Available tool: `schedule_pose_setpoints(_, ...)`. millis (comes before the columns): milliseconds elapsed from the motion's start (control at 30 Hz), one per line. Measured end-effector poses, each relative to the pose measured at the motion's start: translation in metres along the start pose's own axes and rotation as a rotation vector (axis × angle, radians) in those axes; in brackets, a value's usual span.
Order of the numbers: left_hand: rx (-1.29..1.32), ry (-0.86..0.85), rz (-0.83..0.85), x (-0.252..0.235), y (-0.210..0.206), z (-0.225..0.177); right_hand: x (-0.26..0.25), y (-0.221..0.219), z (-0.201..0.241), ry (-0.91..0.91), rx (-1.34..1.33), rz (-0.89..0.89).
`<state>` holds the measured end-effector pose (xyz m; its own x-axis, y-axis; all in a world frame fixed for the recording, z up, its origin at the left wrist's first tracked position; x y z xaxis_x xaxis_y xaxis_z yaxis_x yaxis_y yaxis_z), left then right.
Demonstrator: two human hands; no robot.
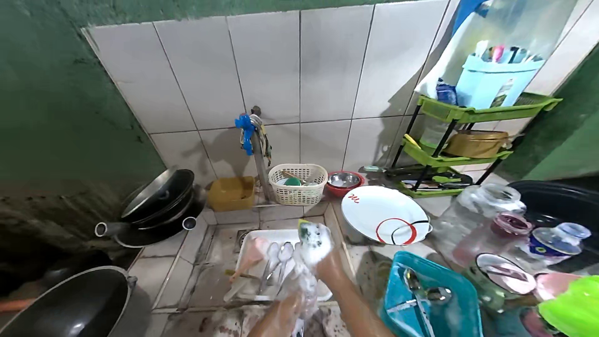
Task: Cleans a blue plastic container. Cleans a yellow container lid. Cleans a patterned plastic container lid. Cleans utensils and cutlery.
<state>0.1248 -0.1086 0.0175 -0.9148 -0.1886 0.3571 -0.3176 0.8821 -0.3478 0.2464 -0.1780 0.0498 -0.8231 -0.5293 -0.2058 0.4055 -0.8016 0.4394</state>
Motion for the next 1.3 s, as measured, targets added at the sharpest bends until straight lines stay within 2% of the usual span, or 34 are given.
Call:
schedule_pose_setpoints(233, -0.145, 0.060, -0.065, 0.018, -0.011, -0.032, -0.032, 0.021, 0.000, -0.011, 0.122, 0.020)
schedule_pose_setpoints(300, -0.113, 0.085, -0.053, 0.020, -0.010, -0.035, -0.039, 0.027, -0.006, 0.074, 0.147, -0.060)
schedule_pose_setpoints(367, -0.076, 0.135, -0.024, 0.019, -0.008, -0.031, -0.045, 0.040, -0.018, 0.212, 0.130, -0.229)
schedule_pose_setpoints(467, -0.051, 0.125, -0.073, 0.023, -0.006, -0.034, -0.044, 0.059, -0.026, 0.088, -0.061, -0.340)
schedule_pose_setpoints(533, -0.043, 0.074, -0.103, 0.022, -0.009, -0.038, -0.031, 0.050, -0.025, 0.001, -0.225, -0.300)
schedule_pose_setpoints(600, -0.008, 0.076, -0.098, 0.019, -0.012, -0.040, -0.011, 0.026, -0.016, -0.106, -0.306, -0.129)
schedule_pose_setpoints(633, 0.030, 0.068, -0.079, 0.016, -0.007, -0.034, -0.003, 0.016, -0.006, -0.145, -0.273, -0.053)
schedule_pose_setpoints(700, 0.083, 0.045, -0.027, 0.009, 0.000, -0.023, -0.001, 0.010, 0.004, -0.081, -0.108, 0.022)
schedule_pose_setpoints(800, 0.060, 0.080, -0.011, 0.011, 0.005, -0.018, -0.025, 0.025, -0.004, 0.034, 0.111, -0.059)
schedule_pose_setpoints(867, 0.065, 0.129, -0.048, 0.013, 0.006, -0.019, -0.040, 0.038, -0.018, 0.097, 0.083, -0.237)
schedule_pose_setpoints(933, 0.105, 0.150, -0.072, 0.015, 0.004, -0.024, -0.045, 0.046, -0.025, 0.053, 0.047, -0.326)
schedule_pose_setpoints(1000, 0.099, 0.106, -0.037, 0.019, 0.007, -0.026, -0.037, 0.042, -0.028, 0.020, 0.006, -0.287)
schedule_pose_setpoints(1067, 0.072, 0.066, -0.031, 0.022, 0.010, -0.026, -0.028, 0.026, -0.026, -0.093, -0.023, -0.152)
schedule_pose_setpoints(1167, -0.097, 0.024, -0.192, 0.019, 0.001, -0.029, -0.016, 0.008, -0.014, -0.182, -0.119, -0.061)
schedule_pose_setpoints(1233, -0.384, -0.009, -0.320, 0.017, -0.001, -0.027, -0.011, 0.008, -0.010, -0.129, -0.096, -0.068)
schedule_pose_setpoints(1300, -0.643, -0.034, -0.325, 0.015, 0.003, -0.024, -0.012, 0.010, -0.012, -0.047, -0.038, -0.064)
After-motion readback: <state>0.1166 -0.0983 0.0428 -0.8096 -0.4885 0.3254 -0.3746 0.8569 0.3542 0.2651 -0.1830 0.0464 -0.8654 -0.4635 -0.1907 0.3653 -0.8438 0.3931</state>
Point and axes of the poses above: each hand's wrist, its own x-axis away from the middle knuckle, its own y-axis out of the back of the hand, z = x × y, the point moved 2 cm from there along -x, towards the middle knuckle, and after that the axes turned 6 degrees about y, right-handed, at the moved point
